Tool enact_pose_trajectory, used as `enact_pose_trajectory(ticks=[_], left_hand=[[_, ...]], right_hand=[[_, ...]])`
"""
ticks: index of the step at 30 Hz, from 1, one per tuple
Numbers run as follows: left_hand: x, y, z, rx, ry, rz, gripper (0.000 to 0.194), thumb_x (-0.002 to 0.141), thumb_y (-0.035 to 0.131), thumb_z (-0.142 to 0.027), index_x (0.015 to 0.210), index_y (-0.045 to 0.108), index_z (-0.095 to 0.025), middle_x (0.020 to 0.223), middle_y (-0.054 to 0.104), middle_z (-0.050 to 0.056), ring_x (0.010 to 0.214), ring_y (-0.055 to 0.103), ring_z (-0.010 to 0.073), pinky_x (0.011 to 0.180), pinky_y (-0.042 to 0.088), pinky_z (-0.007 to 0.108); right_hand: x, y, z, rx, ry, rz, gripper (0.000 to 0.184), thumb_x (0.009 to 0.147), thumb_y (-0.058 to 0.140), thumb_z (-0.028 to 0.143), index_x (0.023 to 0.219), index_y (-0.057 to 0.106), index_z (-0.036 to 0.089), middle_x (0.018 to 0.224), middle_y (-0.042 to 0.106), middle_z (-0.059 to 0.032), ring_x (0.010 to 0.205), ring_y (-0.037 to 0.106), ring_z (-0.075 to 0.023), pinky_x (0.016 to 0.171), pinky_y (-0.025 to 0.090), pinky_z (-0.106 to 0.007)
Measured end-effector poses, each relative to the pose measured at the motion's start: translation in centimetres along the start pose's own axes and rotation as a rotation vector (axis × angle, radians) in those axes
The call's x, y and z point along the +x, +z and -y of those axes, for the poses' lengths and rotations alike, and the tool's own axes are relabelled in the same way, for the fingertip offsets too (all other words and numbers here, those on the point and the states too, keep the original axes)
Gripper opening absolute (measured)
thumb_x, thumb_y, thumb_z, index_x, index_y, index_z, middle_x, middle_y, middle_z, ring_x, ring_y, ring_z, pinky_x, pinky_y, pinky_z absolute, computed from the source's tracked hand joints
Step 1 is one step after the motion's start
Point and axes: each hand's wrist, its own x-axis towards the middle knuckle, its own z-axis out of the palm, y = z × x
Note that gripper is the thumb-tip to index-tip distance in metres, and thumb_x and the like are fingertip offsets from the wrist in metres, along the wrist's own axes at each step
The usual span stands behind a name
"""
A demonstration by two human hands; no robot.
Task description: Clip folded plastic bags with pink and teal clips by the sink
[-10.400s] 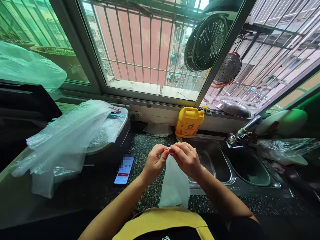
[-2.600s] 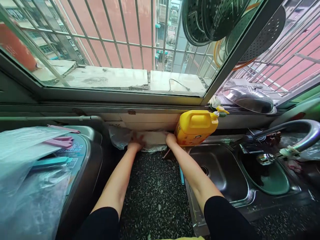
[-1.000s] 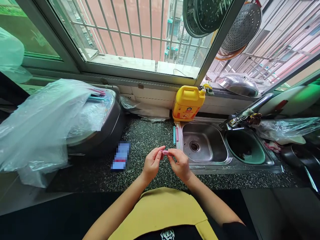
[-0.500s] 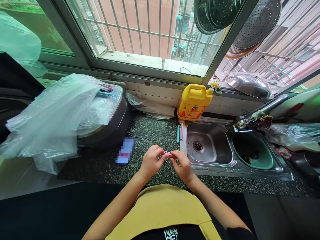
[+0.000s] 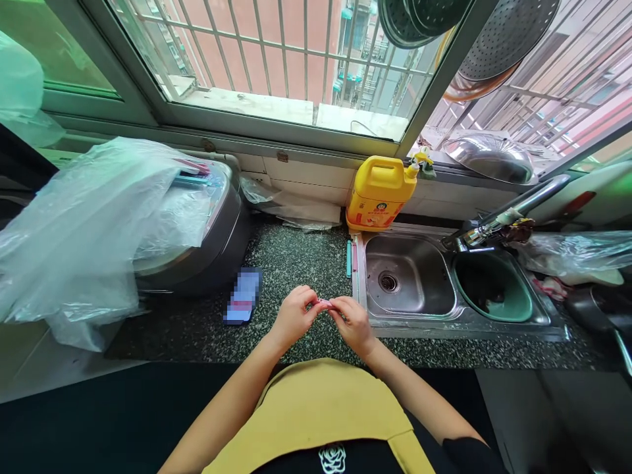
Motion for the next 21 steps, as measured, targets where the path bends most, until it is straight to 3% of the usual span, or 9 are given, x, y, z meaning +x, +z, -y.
enact_pose_trajectory(ticks=[21], left_hand=[[-0.59, -0.39, 0.59, 0.107, 0.01, 0.051, 0.033, 0.083, 0.052, -0.035, 0.056, 0.043, -0.018, 0.059, 0.047, -0.002, 0.061, 0.043, 0.012, 0.058, 0.033, 0.023]], right_hand=[[-0.02, 0.56, 0.08, -0.011, -0.017, 0.024, 0.014, 0.085, 0.05, 0.018, 0.093, 0.061, 0.018, 0.084, 0.065, -0.0059, 0.08, 0.059, -0.0155, 0.071, 0.052, -0.029]])
